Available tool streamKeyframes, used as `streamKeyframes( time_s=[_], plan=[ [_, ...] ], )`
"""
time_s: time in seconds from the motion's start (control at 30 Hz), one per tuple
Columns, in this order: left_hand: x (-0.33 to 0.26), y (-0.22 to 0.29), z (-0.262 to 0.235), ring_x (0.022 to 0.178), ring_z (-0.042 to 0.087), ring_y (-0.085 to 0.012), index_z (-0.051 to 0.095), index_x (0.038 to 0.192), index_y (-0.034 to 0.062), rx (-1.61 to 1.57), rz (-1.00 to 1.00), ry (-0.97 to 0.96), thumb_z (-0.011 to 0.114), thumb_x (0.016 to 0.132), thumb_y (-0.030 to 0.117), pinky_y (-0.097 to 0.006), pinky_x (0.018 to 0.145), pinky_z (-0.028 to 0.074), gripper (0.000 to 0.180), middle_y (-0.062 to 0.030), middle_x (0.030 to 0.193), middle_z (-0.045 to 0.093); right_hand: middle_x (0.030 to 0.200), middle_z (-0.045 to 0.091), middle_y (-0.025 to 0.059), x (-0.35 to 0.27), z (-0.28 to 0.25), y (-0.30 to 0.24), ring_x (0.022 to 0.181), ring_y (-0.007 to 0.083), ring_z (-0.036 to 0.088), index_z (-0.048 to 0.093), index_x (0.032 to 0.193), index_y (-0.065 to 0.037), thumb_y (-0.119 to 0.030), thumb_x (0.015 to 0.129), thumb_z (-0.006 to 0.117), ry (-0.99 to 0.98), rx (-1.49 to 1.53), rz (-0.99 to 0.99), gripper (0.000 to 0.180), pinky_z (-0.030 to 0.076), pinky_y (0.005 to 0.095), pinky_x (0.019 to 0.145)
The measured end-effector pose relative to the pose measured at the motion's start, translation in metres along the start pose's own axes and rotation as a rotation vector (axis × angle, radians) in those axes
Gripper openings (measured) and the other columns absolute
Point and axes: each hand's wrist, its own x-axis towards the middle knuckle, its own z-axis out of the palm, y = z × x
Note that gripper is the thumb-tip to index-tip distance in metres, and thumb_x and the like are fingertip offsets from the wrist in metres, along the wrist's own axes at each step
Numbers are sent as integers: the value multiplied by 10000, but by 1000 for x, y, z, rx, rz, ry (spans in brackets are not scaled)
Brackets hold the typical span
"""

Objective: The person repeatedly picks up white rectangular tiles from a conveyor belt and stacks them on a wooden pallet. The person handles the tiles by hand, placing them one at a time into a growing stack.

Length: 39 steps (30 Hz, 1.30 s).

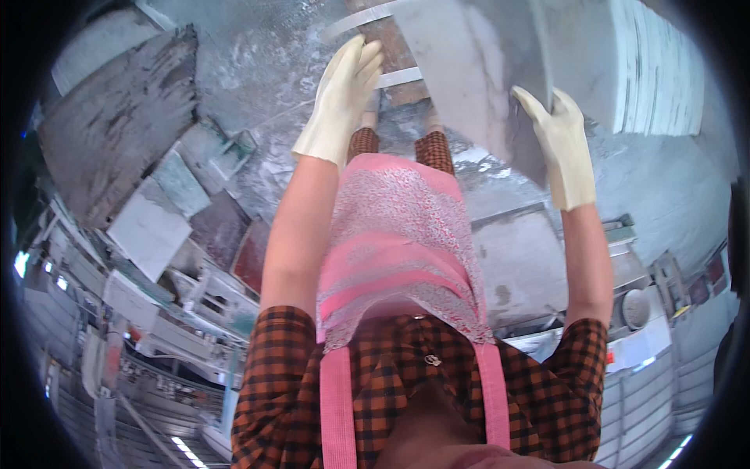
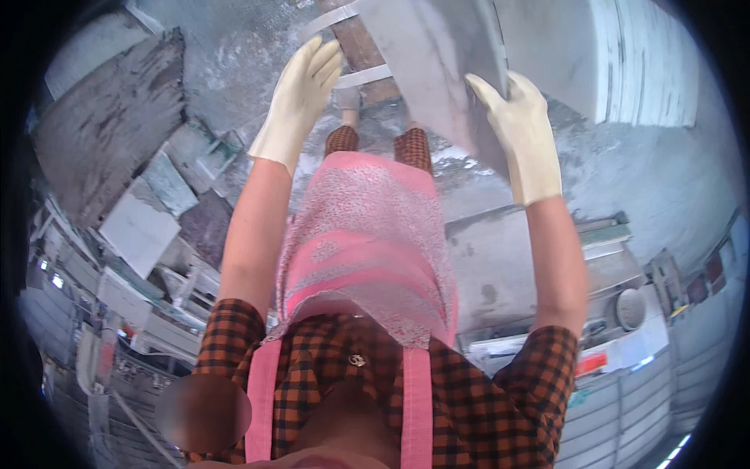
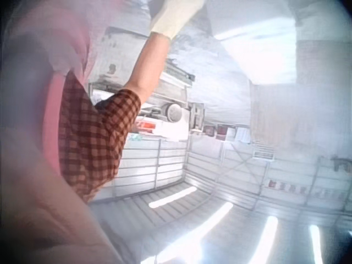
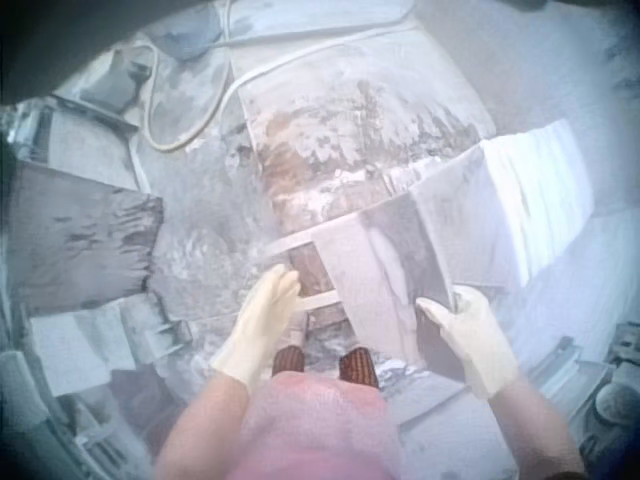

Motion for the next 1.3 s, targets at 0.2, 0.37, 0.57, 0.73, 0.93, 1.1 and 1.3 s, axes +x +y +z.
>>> streamKeyframes(
  time_s=[0.2, 0.37, 0.57, 0.73, 0.93, 1.1, 1.3],
  plan=[
    [-7, -51, -16, 1345, 432, -223, 402, 1433, -36, 500, -157, 60, 605, 939, 420, -332, 1079, 360, 702, -228, 1467, 417, 1091, 650, 73, -23, -7, 42, 959, 162, 620, 597, 1184, 48, -129, 880, 720, 120, 793, 202, 373, 488, 295, 835],
    [30, -15, 1, 1001, 668, -301, 576, 1228, -61, 1002, -334, -251, 721, 781, 504, -396, 833, 526, 735, -197, 1108, 678, 1131, 639, 62, -60, -1, 86, 1011, 157, 614, 575, 1231, 10, -83, 893, 681, 175, 975, 201, 365, 491, 311, 879],
    [-27, 5, 21, 919, 689, -195, 566, 1218, -96, 681, -234, -90, 726, 840, 392, -341, 760, 545, 638, -182, 1043, 697, 1101, 649, 33, -73, -7, 120, 973, 141, 624, 624, 1147, -16, -118, 918, 649, 126, 1036, 257, 252, 481, 290, 864],
    [-44, 6, 20, 851, 676, -153, 607, 1186, -72, 808, -311, 85, 680, 898, 329, -290, 729, 529, 499, -140, 969, 712, 1084, 639, 18, -69, -1, 135, 981, 133, 603, 617, 1156, -23, -143, 924, 650, 19, 1071, 231, 263, 478, 289, 856],
    [-50, -12, 4, 821, 658, -141, 625, 1155, -53, 781, -189, 269, 656, 913, 325, -288, 735, 513, 450, -133, 949, 712, 1189, 596, 66, -56, 18, 134, 1038, 189, 592, 509, 1315, -17, -180, 926, 651, 110, 1052, 344, 444, 474, 324, 913],
    [-63, -6, 1, 1040, 666, -284, 515, 1317, -61, 1034, -284, 136, 736, 831, 360, -354, 908, 504, 680, -233, 1110, 679, 1210, 600, 128, -47, 23, 125, 1080, 228, 585, 556, 1264, 22, -287, 859, 725, 199, 984, 504, 537, 471, 341, 937],
    [-73, 10, 5, 1132, 619, -371, 388, 1408, -73, 1270, -313, -118, 838, 691, 371, -381, 975, 487, 956, -292, 1236, 601, 1195, 603, 129, -39, 23, 127, 1070, 242, 582, 575, 1236, 28, -269, 832, 732, 196, 900, 602, 525, 468, 363, 927]
  ],
)
